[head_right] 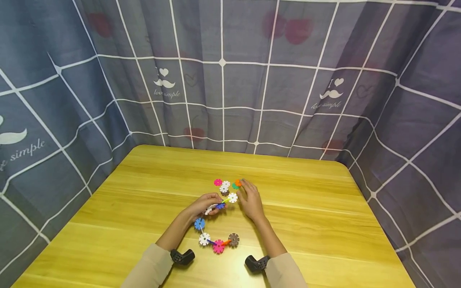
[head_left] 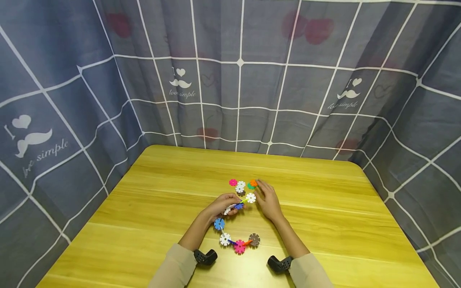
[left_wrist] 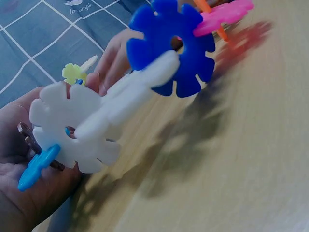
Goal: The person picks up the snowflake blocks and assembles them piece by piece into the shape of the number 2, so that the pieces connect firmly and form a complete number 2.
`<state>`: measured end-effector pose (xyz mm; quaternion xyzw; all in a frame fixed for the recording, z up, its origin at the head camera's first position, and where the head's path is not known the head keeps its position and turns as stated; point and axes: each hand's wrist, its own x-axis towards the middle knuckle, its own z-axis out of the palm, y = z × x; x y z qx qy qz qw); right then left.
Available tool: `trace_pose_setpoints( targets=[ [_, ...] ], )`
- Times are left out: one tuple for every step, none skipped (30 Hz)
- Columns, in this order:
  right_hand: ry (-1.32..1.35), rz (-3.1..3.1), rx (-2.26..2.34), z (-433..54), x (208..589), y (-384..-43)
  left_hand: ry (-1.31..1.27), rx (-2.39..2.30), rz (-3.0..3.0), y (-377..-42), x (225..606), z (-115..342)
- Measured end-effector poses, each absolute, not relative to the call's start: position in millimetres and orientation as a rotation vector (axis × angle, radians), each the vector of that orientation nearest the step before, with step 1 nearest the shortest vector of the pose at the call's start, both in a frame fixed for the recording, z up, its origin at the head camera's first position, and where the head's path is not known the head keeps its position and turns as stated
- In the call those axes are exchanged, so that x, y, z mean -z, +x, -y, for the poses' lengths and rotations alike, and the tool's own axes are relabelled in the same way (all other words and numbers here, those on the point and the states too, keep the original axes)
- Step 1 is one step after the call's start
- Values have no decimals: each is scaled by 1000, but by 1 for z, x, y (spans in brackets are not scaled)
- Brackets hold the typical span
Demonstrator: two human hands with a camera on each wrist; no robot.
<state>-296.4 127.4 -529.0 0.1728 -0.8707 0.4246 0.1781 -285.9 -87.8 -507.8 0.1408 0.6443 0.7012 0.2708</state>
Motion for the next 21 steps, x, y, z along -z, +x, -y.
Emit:
trace_pose_setpoints(
  targets=[
    [526,2522,-1094,-127,530,-298,384,-1891,-1731,-286,508,88],
    [557,2566,-1013,-127,530,-298,391,-1893,-1728,-285,507,89],
    [581,2596,-944,-127,531,-299,388,-1899,-1717,-285,507,89],
    [593,2619,-895,-126,531,-299,389,-1903,-1712,-285,507,90],
    [598,2630,-863,-126,532,-298,389,-1907,-1704,-284,507,90],
    [597,2631,-847,-125,532,-298,390,-1911,-1696,-284,506,91],
    [593,2620,-853,-125,532,-297,397,-1911,-1693,-284,506,92],
    [592,2601,-856,-124,532,-297,395,-1913,-1685,-284,506,92],
    [588,2577,-850,-124,532,-296,392,-1913,-1677,-284,506,93],
    [583,2546,-842,-123,532,-296,395,-1912,-1672,-285,506,93],
    [575,2513,-830,-123,532,-295,399,-1912,-1670,-285,507,93],
    [563,2484,-816,-123,532,-295,402,-1908,-1670,-286,507,93],
    [547,2466,-798,-123,531,-295,404,-1909,-1670,-286,507,93],
    [526,2457,-774,-123,531,-295,399,-1916,-1662,-286,507,93],
    [507,2455,-756,-123,531,-295,398,-1917,-1663,-287,507,93],
    [491,2456,-740,-123,530,-295,401,-1916,-1664,-287,507,92],
    [477,2462,-732,-123,530,-295,401,-1913,-1669,-287,508,92],
    [466,2473,-728,-123,530,-295,401,-1912,-1671,-288,508,92],
    [461,2478,-730,-123,530,-295,401,-1912,-1673,-288,508,92],
    [460,2475,-730,-122,530,-295,400,-1911,-1676,-288,508,92],
    [463,2468,-732,-122,530,-295,402,-1907,-1680,-288,508,92]
  ],
)
